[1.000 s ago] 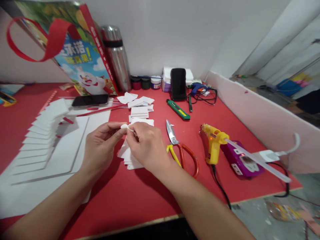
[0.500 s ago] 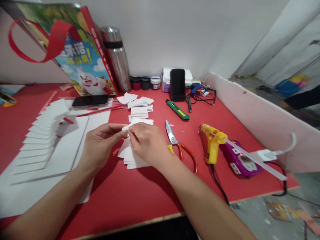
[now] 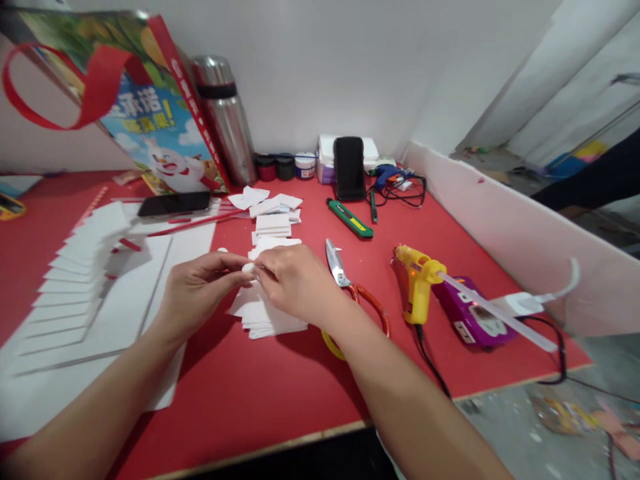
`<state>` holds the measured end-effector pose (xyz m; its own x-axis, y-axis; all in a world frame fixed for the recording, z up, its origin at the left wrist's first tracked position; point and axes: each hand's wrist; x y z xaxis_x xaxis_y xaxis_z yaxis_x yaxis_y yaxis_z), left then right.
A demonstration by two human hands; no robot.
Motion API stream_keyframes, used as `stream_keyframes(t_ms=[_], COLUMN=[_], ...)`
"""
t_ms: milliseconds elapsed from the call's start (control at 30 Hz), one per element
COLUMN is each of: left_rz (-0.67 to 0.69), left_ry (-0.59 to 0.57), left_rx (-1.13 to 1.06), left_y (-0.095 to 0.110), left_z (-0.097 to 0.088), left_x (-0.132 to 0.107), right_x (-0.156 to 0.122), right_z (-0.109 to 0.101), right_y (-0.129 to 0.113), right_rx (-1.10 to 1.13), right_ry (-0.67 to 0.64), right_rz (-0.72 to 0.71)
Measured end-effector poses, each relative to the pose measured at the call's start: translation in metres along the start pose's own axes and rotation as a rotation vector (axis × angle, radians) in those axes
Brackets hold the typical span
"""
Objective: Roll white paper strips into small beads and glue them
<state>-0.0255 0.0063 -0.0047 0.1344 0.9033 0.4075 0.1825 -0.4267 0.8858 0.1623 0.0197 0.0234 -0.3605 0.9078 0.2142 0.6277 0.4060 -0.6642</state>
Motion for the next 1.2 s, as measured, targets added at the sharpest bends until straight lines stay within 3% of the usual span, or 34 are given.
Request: stream_keyframes(t_ms=[300, 500, 700, 933, 1200], left_rz=[0.069, 0.201, 0.301, 0.406, 0.417], left_ry=[0.001, -0.045, -0.113, -0.108, -0.119], left_rx=[0.075, 0.067, 0.132, 0.311, 0.343], left_y=[-0.002, -0.004, 0.000, 0.006, 0.005], left_z=[0.001, 0.001, 0.001, 0.001, -0.002], left_x=[-0.004, -0.003, 0.000, 0.002, 0.001], right_x=[0.001, 0.002, 0.004, 0.010, 0.008], right_z=[-0.004, -0.001, -0.001, -0.008, -0.008], right_y=[0.002, 0.002, 0.001, 0.008, 0.002], right_rx=[0.170, 0.244, 0.524, 1.085, 1.137], right_ry=[-0.173, -0.161, -0.187, -0.396, -0.436], right_rz=[0.087, 0.200, 0.386, 0.699, 0.769])
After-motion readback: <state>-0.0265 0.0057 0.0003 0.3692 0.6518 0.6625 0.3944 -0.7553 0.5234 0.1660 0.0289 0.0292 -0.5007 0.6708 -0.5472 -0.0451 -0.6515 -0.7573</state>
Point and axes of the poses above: each hand's wrist, its own x-axis towards the middle knuckle, its own z-axis out of the palm, y = z × x, and after that the axes turned 14 degrees about z, right-handed
